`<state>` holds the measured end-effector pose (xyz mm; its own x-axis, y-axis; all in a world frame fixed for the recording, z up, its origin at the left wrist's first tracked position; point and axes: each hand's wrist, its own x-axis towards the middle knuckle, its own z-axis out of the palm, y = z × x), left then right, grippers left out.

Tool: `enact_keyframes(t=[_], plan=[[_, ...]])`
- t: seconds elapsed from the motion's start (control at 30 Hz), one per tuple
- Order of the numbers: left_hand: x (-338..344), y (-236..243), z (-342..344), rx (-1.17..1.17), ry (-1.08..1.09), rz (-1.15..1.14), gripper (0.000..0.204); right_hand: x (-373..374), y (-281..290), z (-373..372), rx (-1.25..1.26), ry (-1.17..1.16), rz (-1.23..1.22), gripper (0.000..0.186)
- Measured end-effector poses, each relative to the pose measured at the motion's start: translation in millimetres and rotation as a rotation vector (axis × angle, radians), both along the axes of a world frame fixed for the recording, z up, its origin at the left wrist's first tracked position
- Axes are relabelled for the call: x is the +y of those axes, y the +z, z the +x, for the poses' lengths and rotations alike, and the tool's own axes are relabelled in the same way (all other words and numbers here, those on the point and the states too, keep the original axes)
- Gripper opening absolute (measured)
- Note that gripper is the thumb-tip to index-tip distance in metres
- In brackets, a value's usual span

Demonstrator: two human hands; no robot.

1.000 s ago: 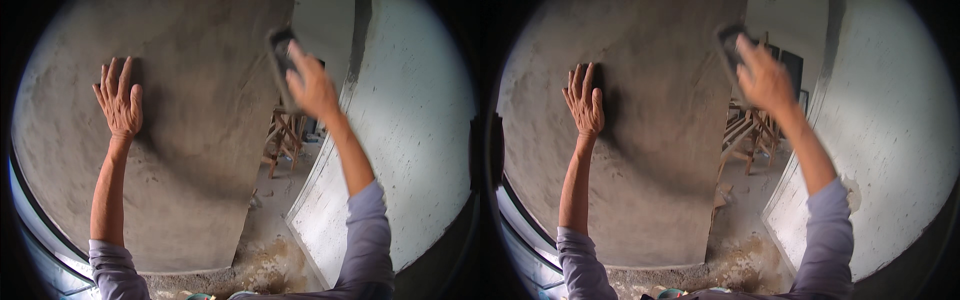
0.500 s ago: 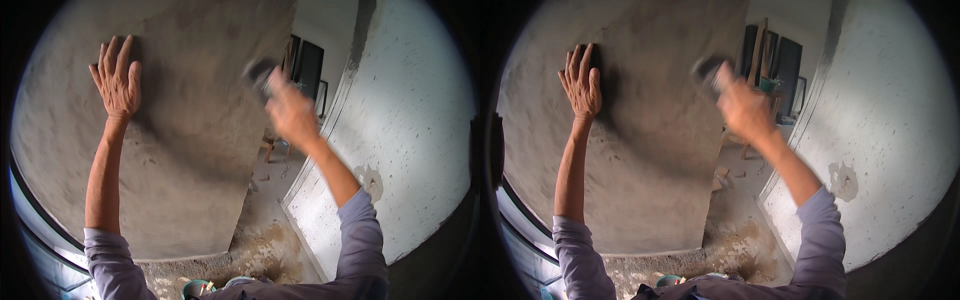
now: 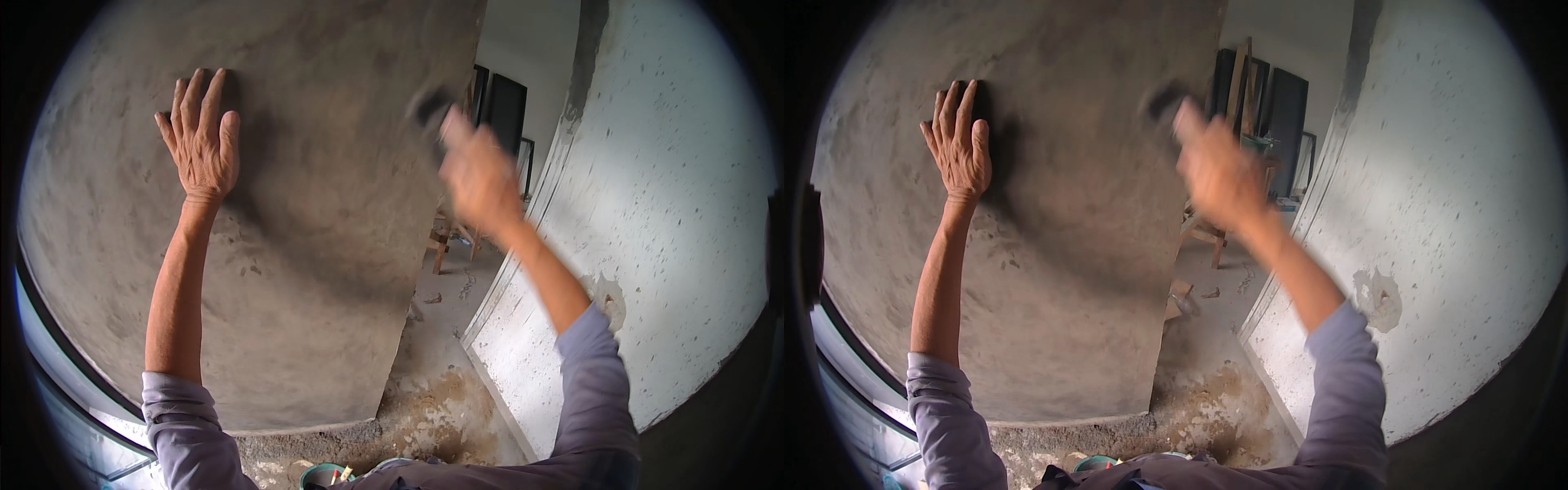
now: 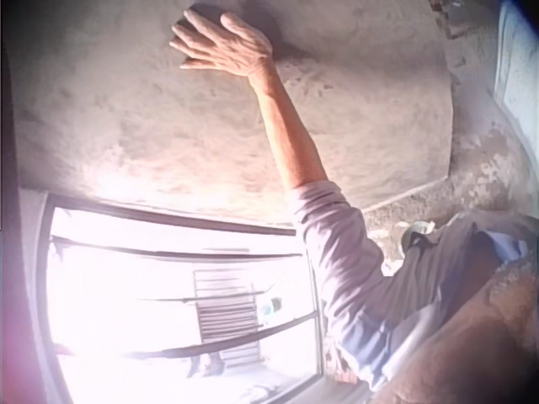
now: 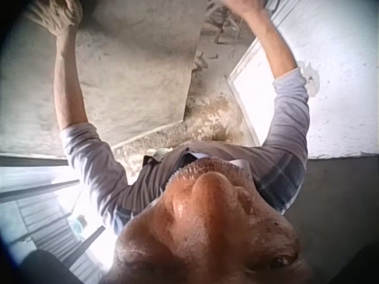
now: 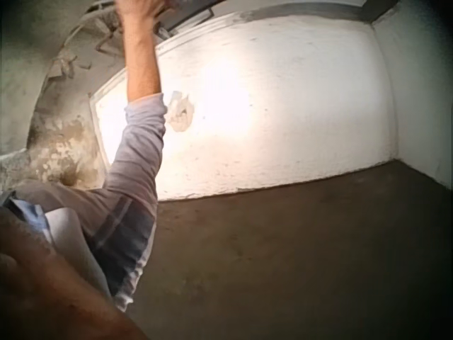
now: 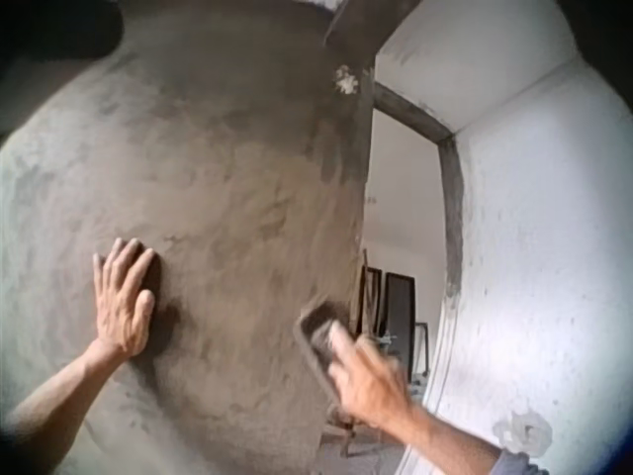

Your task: The person applies plaster to a wall using a trowel and then smooths the surface with a hand float.

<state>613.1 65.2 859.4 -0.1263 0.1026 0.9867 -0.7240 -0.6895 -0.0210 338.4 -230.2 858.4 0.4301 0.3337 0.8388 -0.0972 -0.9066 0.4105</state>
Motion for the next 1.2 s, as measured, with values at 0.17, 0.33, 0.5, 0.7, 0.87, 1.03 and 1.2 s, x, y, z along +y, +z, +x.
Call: enact_keyframes(t=[0.17,0.33,0.5,0.7,0.87,1.03,1.2], plan=[[-17,-1,-3,0.002,-0.074,-0.044,0.066,-13,121,9,-0.283,0.032,-0.035,0.044],[-6,-5,2,0.015,-0.031,-0.018,0.065,27,-87,28,0.207,0.034,-0.237,0.052],[3,0,5,-0.017,-0.006,-0.022,0.066,20,-64,-1,0.213,0.055,-0.048,0.063],[-15,0,-3,-0.005,-0.068,-0.041,0.069,-32,78,4,-0.212,-0.034,0.028,0.052],[-8,-3,5,-0.027,-0.083,-0.020,0.061,10,-109,28,0.126,0.100,-0.038,0.060],[1,1,5,-0.022,-0.025,-0.027,0.067,4,-88,5,0.140,0.095,-0.089,0.063],[-10,1,0,-0.026,-0.045,-0.042,0.071,-32,78,-3,-0.243,0.048,0.040,0.049]])
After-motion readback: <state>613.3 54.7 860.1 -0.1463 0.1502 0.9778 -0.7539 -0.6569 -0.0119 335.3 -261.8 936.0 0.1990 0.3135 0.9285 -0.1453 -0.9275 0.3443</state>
